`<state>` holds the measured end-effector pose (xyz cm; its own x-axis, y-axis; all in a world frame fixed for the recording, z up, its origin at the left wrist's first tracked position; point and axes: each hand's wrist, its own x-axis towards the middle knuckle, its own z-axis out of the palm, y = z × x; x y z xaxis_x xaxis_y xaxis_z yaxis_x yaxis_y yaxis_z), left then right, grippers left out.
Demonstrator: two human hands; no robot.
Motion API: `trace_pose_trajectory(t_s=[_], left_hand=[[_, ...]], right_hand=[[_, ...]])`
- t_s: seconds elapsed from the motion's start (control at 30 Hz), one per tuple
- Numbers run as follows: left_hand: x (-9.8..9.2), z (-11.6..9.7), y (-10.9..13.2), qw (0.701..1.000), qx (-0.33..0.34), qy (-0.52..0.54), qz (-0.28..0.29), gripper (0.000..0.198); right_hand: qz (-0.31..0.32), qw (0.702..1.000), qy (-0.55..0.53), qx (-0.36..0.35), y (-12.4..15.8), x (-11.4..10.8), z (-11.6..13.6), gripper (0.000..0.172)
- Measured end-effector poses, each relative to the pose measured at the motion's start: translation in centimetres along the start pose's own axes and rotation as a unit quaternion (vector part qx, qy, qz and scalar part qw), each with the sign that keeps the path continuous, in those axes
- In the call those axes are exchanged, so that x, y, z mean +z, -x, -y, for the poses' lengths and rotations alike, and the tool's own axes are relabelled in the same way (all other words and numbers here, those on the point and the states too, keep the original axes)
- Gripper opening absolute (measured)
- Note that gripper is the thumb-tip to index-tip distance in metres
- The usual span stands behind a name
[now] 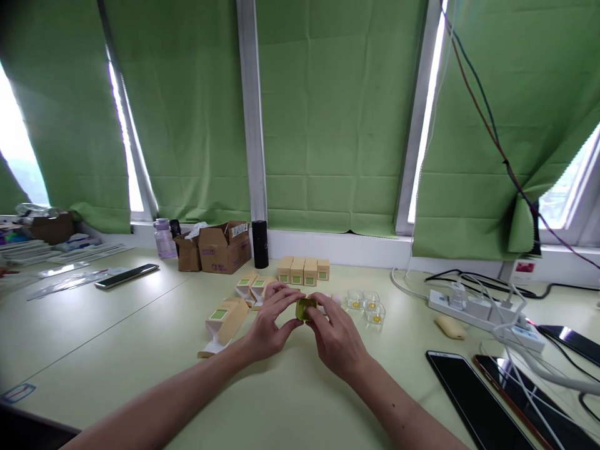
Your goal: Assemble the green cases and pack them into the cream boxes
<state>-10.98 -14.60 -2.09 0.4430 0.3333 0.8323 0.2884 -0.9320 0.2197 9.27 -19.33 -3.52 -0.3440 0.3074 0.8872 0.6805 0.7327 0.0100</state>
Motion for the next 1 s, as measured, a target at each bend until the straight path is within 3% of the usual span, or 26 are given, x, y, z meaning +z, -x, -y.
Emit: trace_pose_trajectory(t_s=[0.53,1.0], left_hand=[[0.12,-0.12,-0.02,1.000,0.006,-0.002,-0.009,0.045],[0.15,0.01,-0.02,1.000,0.014,-0.008,-0.010,0.047]], right_hand=[[0.021,1.000,0.016,-0.012,-0.37,-0.02,0.23,0.035],[0.023,0.999,-0.036,0.024,-0.22,0.15,0.29,0.040]])
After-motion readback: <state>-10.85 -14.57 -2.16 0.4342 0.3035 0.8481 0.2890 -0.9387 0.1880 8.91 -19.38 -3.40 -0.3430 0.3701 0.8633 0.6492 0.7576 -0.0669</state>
